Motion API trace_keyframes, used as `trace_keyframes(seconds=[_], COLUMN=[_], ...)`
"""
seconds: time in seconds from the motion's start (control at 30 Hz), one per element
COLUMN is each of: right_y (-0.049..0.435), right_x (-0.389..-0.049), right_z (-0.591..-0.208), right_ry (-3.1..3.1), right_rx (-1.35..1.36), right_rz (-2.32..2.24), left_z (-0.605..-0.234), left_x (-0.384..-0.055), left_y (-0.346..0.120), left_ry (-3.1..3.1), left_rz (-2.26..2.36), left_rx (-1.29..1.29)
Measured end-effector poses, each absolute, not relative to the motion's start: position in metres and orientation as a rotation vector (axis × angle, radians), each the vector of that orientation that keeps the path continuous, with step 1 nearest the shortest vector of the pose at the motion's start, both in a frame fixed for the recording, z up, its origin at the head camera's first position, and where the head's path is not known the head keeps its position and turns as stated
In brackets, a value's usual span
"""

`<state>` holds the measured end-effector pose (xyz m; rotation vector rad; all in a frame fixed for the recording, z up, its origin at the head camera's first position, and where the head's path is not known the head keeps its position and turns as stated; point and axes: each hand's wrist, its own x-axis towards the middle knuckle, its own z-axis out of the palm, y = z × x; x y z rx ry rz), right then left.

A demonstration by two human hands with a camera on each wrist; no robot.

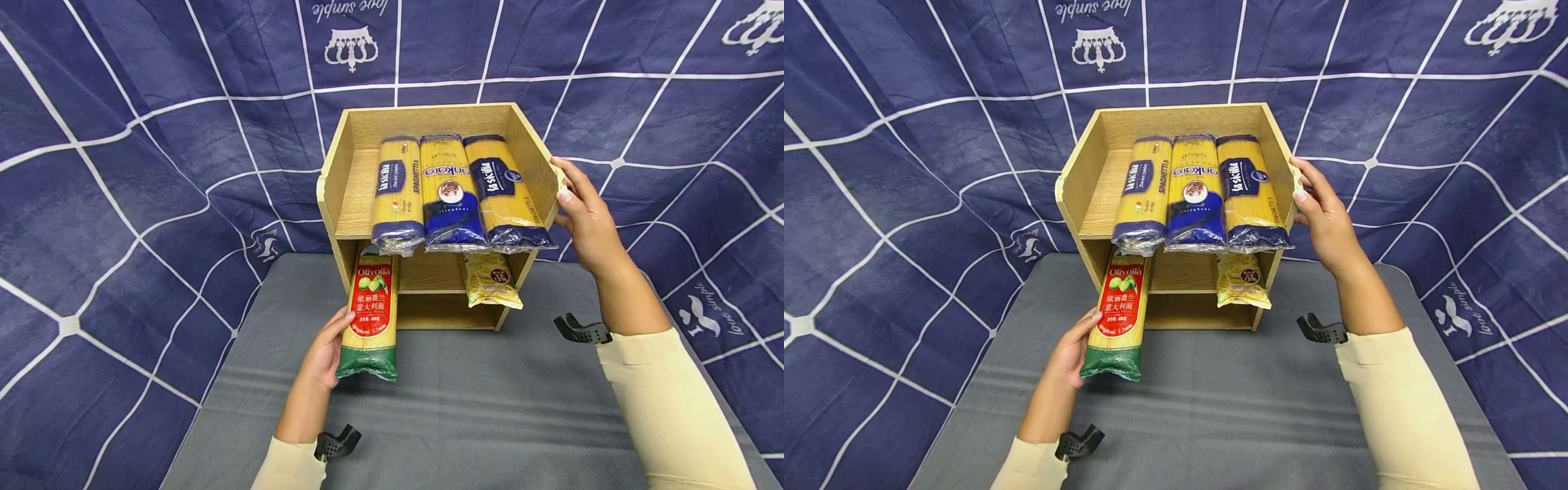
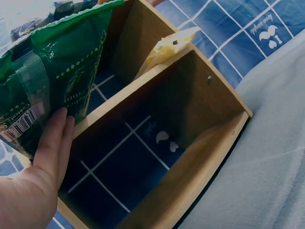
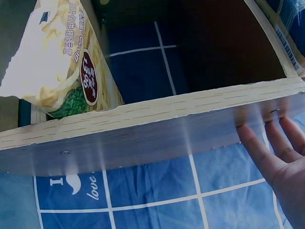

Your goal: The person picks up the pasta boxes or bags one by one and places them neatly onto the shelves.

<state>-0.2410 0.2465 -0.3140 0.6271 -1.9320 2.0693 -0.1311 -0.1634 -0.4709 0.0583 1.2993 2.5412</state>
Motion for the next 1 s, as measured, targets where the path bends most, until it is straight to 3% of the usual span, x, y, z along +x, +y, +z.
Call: trace_keyframes(seconds=[0.6, 1.0], right_y=[0.246, 0.246], right_x=[-0.24, -0.24], right_z=[-0.313, -0.313], right_ry=[-1.913, -1.912], right_rx=[0.653, 0.653], right_rz=[2.089, 2.098], left_z=[-0.47, -0.455], left_x=[-0.11, -0.097], left_y=[-0.174, -0.164], left_ry=[0.967, 1.463], left_rz=[2.55, 2.456], left_rx=[0.359, 0.19])
